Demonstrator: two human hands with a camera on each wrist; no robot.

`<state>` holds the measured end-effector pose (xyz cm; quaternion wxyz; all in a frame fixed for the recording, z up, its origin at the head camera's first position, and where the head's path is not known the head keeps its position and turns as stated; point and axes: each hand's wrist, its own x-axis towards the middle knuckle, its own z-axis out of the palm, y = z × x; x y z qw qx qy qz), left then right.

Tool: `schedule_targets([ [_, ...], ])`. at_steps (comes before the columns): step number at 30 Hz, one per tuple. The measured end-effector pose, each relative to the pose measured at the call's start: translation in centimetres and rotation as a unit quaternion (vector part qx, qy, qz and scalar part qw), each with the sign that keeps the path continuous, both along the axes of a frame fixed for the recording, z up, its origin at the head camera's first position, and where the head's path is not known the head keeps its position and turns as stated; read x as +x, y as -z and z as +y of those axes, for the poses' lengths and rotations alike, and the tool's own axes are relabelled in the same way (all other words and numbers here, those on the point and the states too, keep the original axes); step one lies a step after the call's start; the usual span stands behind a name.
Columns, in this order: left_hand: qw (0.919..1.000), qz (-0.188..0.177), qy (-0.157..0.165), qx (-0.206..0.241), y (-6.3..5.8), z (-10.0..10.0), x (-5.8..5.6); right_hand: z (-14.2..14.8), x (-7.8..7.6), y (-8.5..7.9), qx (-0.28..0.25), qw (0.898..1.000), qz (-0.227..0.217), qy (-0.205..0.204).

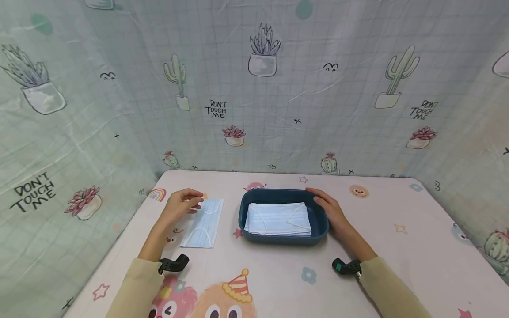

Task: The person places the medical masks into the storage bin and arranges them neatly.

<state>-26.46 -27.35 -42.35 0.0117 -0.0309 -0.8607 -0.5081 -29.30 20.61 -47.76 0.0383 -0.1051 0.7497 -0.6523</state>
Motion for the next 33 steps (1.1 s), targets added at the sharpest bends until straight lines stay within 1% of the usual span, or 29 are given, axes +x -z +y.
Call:
schedule_targets([
  [3, 0.9995, 0.002, -0.004, -0.031, -0.1, -0.1, 0.0, 0.2, 0.0, 0.1, 0.000, 1.000, -0.001, 0.002],
  [7, 0.9986, 0.004, -0.016, -0.051, -0.2, -0.5, 0.1, 0.2, -0.1, -0.2, 0.008, 1.000, 0.006, 0.005],
  [10, 0.9974, -0.003, -0.027, -0.067, 0.0, -0.7, 0.1, 0.2, -0.1, -0.2, 0.013, 1.000, 0.007, 0.003],
  [19, 0.9934, -0.025, -0.022, -0.110, 0.6, -1.2, 0.2, -0.1, 0.1, 0.3, 0.018, 1.000, 0.001, 0.006],
  [22, 0.9909, -0.039, -0.026, -0.126, 0.9, -1.2, 0.2, -0.2, 0.2, 0.4, 0.017, 1.000, 0.002, 0.005],
  [27, 0.9893, -0.051, -0.033, -0.133, 1.1, -1.2, 0.2, -0.2, 0.1, 0.5, 0.018, 1.000, 0.006, 0.004],
  [30, 0.9896, -0.055, -0.031, -0.129, 1.1, -1.2, 0.3, -0.2, 0.1, 0.4, 0.020, 1.000, 0.008, 0.004],
  [33, 0.9903, -0.067, -0.028, -0.119, 1.1, -1.2, 0.3, -0.2, 0.2, 0.4, 0.021, 1.000, 0.008, 0.006],
])
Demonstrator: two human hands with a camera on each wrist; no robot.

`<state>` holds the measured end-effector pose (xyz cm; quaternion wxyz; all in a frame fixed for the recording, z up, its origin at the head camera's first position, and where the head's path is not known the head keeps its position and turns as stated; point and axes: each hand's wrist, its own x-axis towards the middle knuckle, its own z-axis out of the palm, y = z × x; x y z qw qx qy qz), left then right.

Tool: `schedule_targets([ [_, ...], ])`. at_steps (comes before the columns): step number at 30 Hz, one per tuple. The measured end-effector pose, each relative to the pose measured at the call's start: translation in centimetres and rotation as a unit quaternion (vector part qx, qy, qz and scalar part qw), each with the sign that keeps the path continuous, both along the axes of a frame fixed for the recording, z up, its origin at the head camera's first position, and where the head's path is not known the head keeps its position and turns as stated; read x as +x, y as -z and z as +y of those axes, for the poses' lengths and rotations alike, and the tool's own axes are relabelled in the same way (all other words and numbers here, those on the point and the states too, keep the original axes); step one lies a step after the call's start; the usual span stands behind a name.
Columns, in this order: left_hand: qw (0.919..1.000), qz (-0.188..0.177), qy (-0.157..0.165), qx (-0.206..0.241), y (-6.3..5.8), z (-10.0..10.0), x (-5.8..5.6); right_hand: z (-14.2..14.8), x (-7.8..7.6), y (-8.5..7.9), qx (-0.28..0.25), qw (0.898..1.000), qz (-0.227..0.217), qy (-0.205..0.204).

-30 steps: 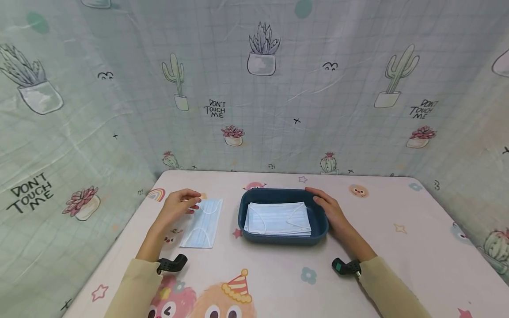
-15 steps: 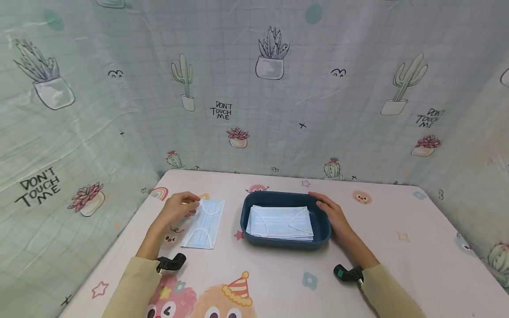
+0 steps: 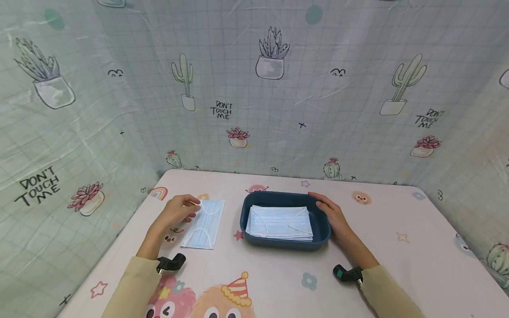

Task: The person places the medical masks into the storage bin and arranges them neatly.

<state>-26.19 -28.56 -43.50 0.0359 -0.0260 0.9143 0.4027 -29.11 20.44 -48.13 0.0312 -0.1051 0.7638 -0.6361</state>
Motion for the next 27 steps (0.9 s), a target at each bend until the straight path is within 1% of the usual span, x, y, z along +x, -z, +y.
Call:
schedule_targets([
  [9, 0.9983, -0.041, 0.008, 0.041, -0.1, 0.3, 0.1, 0.0, 0.3, 0.0, -0.001, 1.000, -0.008, 0.006],
  [15, 0.9961, -0.066, 0.012, 0.057, -0.3, 0.5, 0.2, 0.0, 0.2, -0.1, -0.008, 1.000, -0.005, -0.004],
  [17, 0.9961, -0.069, 0.012, 0.053, -0.3, 0.6, 0.3, 0.0, 0.1, -0.1, -0.009, 1.000, -0.005, -0.004],
  [20, 0.9976, -0.060, 0.006, 0.033, -0.5, 0.7, 0.4, 0.1, -0.1, 0.1, -0.005, 1.000, -0.002, -0.005],
  [27, 0.9984, -0.041, -0.030, -0.024, -0.2, 1.7, 0.3, 0.1, -0.2, 0.0, -0.004, 1.000, -0.001, -0.005],
])
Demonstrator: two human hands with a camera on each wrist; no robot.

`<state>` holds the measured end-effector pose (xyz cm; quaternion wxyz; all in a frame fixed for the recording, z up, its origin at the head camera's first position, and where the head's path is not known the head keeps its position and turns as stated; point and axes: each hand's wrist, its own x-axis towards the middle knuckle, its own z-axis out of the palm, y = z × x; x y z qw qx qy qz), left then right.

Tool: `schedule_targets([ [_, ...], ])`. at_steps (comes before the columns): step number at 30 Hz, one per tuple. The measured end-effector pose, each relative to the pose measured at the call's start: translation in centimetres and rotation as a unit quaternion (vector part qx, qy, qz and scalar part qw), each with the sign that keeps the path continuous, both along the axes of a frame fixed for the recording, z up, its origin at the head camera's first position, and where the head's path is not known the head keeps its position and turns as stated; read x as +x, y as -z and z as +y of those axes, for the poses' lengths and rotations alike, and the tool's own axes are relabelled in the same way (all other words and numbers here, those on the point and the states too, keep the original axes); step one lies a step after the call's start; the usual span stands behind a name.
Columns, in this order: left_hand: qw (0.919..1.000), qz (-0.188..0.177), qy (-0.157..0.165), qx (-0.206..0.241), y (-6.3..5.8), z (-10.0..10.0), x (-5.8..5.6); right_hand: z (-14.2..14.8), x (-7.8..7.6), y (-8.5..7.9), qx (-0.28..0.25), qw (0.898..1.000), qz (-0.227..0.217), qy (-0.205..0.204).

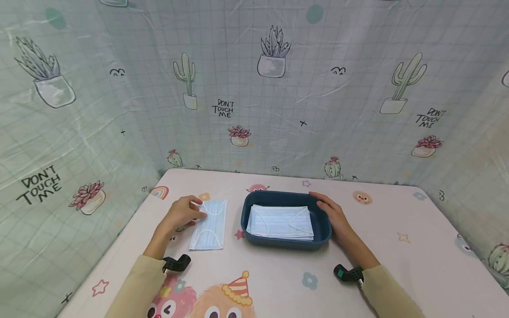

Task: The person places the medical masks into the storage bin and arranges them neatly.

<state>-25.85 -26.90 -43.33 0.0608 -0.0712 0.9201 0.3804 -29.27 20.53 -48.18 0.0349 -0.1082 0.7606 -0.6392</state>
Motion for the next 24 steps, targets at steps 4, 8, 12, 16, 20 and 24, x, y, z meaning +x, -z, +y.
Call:
schedule_targets([
  [4, 0.9996, 0.011, -0.007, -0.024, 0.26, 0.59, -0.03, 0.03, 0.01, 0.01, 0.005, 1.000, 0.003, 0.000],
  [8, 0.9990, 0.020, -0.012, -0.038, 0.48, 0.84, -0.04, 0.05, -0.09, -0.02, 0.004, 1.000, 0.003, -0.001],
  [12, 0.9984, 0.017, -0.017, -0.052, 0.49, 0.81, -0.12, 0.04, -0.22, -0.12, 0.004, 1.000, 0.004, -0.001],
  [16, 0.9981, 0.014, -0.021, -0.057, 0.48, 0.76, -0.20, 0.04, -0.22, -0.24, 0.007, 1.000, 0.006, -0.004],
  [20, 0.9982, 0.015, -0.022, -0.053, 0.42, 0.79, -0.23, 0.04, -0.10, -0.34, 0.010, 1.000, 0.005, -0.004],
  [24, 0.9985, 0.007, -0.018, -0.051, 0.31, 0.62, -0.29, -0.07, -0.07, -0.38, 0.010, 1.000, 0.005, -0.002],
])
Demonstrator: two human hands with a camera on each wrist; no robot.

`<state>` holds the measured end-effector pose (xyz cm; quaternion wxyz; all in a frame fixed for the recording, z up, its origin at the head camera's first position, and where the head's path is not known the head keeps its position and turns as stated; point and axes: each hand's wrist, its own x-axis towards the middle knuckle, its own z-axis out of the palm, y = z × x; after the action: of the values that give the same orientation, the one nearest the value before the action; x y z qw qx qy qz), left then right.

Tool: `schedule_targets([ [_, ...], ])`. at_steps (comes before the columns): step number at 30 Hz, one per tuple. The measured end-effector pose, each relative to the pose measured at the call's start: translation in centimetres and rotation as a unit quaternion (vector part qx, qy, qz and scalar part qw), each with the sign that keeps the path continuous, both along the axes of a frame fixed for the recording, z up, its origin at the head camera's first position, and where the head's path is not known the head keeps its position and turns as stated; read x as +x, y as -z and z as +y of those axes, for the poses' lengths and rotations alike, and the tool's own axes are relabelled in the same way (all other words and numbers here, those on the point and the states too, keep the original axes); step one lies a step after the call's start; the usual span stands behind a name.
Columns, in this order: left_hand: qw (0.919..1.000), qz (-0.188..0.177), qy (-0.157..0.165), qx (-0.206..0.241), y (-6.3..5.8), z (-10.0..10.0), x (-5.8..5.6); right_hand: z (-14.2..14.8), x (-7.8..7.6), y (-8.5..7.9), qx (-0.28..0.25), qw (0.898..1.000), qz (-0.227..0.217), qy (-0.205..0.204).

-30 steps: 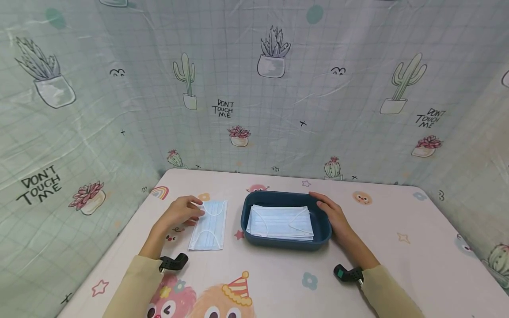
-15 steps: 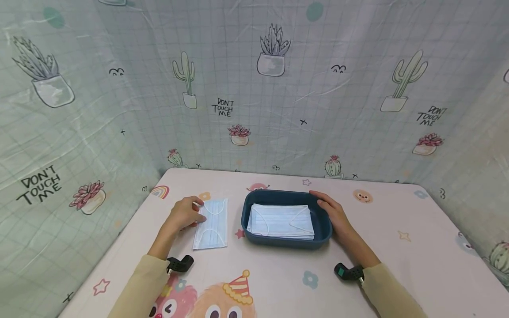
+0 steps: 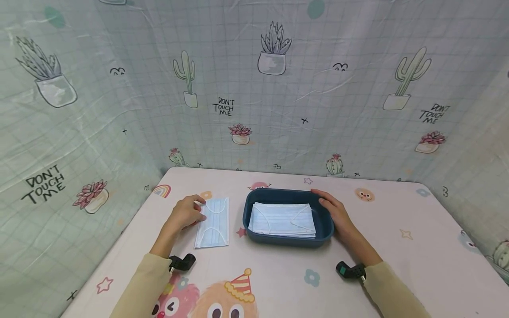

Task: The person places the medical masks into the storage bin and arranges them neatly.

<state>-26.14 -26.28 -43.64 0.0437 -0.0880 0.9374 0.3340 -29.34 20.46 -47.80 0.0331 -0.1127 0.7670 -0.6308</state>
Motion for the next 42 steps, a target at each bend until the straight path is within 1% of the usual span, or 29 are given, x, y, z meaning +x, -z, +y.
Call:
schedule_targets([
  [3, 1.0000, -0.002, 0.006, 0.002, 0.0, -0.3, -0.1, -0.1, 0.0, 0.0, -0.009, 1.000, -0.006, -0.003],
  [6, 0.9998, 0.010, 0.016, -0.003, 0.0, -0.8, -0.2, -0.3, -0.1, 0.1, -0.018, 1.000, -0.015, -0.008],
  [9, 0.9985, 0.026, 0.048, -0.007, 0.3, -1.2, -0.4, -0.3, -0.1, 0.2, -0.021, 1.000, -0.019, -0.010],
  [13, 0.9945, 0.032, 0.099, 0.007, 0.7, -1.4, -0.9, -0.1, -0.3, 0.6, -0.020, 1.000, -0.014, -0.009],
  [15, 0.9924, 0.033, 0.118, 0.012, 0.7, -1.3, -1.1, 0.0, -0.3, 0.7, -0.018, 1.000, -0.012, -0.007],
  [18, 0.9901, 0.037, 0.134, 0.018, 0.7, -1.3, -1.4, 0.2, -0.4, 0.8, -0.014, 1.000, -0.009, -0.005],
  [25, 0.9911, 0.038, 0.125, 0.026, 0.9, -1.6, -1.9, 0.2, -0.3, 0.6, -0.007, 1.000, -0.009, -0.011],
  [31, 0.9927, 0.051, 0.107, 0.025, 1.0, -1.9, -2.1, 0.2, -0.4, 0.4, -0.021, 1.000, -0.011, -0.010],
  [38, 0.9947, 0.058, 0.083, 0.021, 1.1, -1.8, -2.3, 0.2, -0.3, 0.2, -0.008, 1.000, -0.012, -0.007],
  [42, 0.9935, 0.065, 0.088, 0.031, 1.3, -1.7, -2.5, 0.3, -0.1, 0.2, -0.005, 1.000, -0.010, -0.001],
])
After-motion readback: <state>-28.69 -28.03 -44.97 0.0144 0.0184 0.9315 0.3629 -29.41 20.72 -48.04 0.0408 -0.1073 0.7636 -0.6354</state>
